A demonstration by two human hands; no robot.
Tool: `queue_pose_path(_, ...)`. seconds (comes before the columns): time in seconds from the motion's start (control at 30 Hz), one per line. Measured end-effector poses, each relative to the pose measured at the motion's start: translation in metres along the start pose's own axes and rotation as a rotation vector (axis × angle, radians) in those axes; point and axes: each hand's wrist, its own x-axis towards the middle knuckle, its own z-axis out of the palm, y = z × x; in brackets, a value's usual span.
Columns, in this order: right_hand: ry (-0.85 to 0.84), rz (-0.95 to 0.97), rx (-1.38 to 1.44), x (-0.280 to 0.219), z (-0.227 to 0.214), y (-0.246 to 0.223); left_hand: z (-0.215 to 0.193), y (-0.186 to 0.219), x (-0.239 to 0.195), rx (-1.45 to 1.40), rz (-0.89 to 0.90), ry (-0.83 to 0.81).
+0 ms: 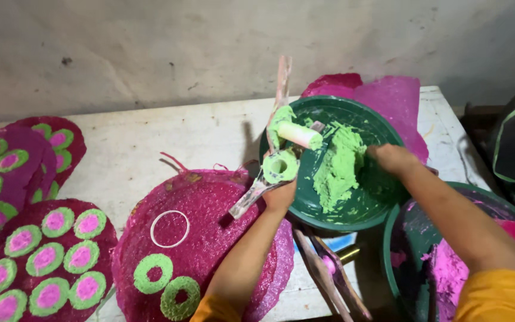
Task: The person applies green and pink dough onto circular bases using a wooden applicator tool and a metal ring to shape the patterns.
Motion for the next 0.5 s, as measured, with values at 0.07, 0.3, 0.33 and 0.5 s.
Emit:
queue_pose_path(0.07,-0.053,0.003,0.028,-0.007,0.005,0.003,0.002,0.006,0.003,0.01,-0.016,0.005)
queue_pose_path(0.3,-0.099,-0.003,0.1,-0.054,-0.007,-0.044,0.003,0.008,0.003,-0.053,-0.035,0.013)
queue_pose_path(0.33,-0.091,-0.009,0.135,-0.06,-0.012,-0.05,0.004,0.008,0.004,-0.041,-0.011,0.022)
queue_pose_path(0.5,-0.137,-0.072,0.321,-0.085,-0.054,-0.067,-0.005,0.011,0.015,-0.002,-0.001,0.034)
